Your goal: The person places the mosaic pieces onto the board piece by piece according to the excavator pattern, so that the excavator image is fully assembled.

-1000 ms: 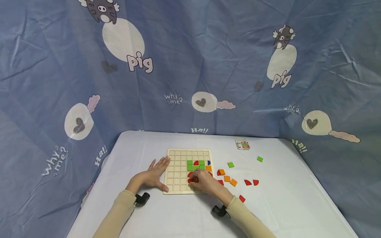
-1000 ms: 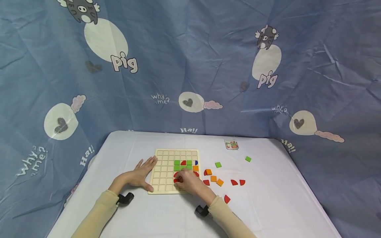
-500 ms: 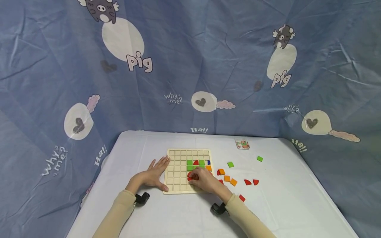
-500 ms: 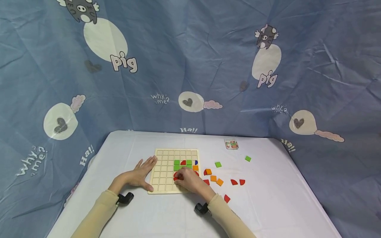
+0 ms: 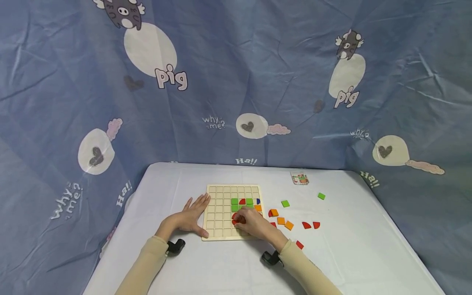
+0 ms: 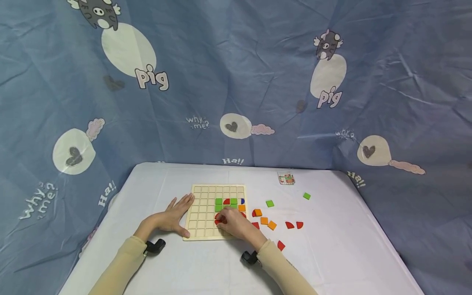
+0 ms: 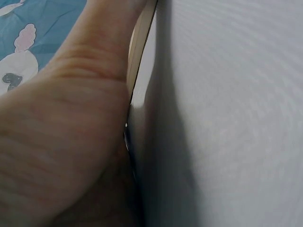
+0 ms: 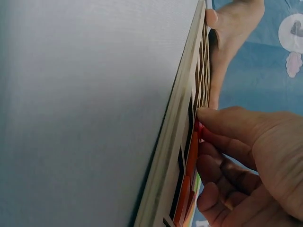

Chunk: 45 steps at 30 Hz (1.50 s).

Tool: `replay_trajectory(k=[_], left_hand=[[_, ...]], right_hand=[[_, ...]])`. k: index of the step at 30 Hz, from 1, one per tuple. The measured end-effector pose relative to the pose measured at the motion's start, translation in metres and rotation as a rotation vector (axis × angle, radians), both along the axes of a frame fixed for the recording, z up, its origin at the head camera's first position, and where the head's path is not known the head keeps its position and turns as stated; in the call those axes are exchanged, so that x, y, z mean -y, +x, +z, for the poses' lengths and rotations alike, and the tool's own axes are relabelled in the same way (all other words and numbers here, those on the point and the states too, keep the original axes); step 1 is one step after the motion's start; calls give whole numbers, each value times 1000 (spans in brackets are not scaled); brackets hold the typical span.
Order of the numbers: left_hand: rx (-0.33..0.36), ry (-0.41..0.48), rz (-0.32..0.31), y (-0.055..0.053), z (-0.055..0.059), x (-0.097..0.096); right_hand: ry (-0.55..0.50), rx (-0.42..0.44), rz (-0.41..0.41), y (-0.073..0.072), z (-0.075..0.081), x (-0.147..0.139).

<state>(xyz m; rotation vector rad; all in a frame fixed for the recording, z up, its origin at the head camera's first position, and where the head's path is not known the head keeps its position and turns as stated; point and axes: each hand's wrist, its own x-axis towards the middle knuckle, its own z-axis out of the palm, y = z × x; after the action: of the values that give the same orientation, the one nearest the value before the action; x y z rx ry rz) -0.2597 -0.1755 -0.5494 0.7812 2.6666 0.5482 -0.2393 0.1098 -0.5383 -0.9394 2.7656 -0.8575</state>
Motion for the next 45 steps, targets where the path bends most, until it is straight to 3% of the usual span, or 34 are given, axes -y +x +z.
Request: replay_trajectory(k=[5, 13, 23, 29, 40, 45], left_hand=[[-3, -16, -5, -1, -1, 1], [11, -12, 11, 0, -1, -1], [1, -13, 20, 0, 0, -1], [18, -16, 15, 0, 1, -2], [7, 9, 19, 0, -1, -1], [8, 9, 18, -1, -3, -1]], right_hand=[[-22, 45, -20, 1, 4, -8], [-66, -64, -113, 5, 14, -66], [39, 93, -444, 20, 19, -165], [145, 163, -602, 34, 15, -198], [120, 111, -652, 29, 4, -196], [91, 82, -564, 21, 2, -199]])
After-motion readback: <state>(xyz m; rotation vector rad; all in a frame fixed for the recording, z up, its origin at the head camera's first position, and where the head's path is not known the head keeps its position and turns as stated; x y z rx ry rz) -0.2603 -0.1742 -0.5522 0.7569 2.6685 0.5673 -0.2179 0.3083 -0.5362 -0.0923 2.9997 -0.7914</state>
